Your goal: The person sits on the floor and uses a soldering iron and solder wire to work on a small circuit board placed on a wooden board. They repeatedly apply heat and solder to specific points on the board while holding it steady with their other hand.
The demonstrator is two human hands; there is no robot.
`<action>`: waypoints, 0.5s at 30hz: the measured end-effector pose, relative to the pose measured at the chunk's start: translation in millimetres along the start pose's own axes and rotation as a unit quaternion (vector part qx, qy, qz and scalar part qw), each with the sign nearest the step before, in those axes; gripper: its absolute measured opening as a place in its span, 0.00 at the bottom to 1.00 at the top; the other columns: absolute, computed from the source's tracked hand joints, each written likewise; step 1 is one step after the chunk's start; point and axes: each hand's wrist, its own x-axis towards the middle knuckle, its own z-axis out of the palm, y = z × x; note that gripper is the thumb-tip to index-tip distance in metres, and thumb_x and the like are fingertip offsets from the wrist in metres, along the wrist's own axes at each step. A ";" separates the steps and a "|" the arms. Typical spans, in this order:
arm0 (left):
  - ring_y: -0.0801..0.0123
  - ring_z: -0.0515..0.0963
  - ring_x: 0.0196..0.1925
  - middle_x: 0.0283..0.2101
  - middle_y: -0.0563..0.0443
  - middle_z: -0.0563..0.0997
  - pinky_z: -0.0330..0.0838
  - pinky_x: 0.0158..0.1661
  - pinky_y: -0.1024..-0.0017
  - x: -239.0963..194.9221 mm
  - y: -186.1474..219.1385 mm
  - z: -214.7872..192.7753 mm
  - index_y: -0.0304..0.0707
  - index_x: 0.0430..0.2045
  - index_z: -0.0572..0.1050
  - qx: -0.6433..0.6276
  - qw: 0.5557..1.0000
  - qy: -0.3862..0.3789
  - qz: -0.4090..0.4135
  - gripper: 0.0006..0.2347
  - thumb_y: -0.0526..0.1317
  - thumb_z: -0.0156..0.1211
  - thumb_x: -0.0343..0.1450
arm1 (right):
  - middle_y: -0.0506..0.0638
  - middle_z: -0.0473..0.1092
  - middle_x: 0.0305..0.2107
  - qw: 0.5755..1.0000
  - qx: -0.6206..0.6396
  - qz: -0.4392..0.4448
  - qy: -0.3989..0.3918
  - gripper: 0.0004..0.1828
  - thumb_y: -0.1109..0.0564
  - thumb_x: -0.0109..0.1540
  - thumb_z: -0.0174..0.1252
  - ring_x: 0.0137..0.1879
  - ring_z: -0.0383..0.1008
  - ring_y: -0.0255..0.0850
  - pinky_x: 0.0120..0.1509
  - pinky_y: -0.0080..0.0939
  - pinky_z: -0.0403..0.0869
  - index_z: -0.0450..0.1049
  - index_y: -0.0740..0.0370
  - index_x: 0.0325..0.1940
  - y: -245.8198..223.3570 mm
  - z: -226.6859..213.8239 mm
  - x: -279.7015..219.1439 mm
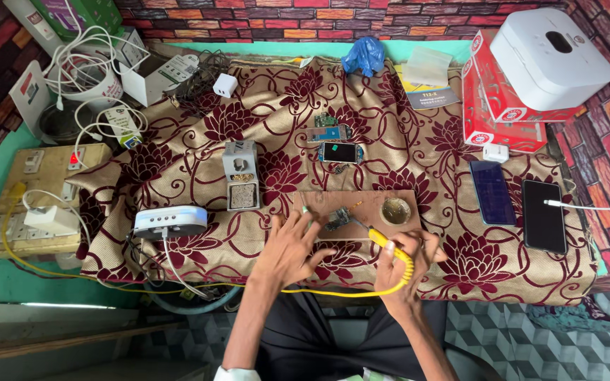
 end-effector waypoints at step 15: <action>0.68 0.79 0.40 0.40 0.50 0.75 0.66 0.44 0.68 -37.7 -43.9 86.3 0.39 0.51 0.75 0.036 0.993 0.076 0.082 0.19 0.30 0.57 0.65 | 0.58 0.66 0.41 0.978 0.090 0.154 0.109 0.06 0.59 0.74 0.43 0.52 0.64 0.50 0.59 0.48 0.63 0.63 0.65 0.47 23.1 1.0 -21.2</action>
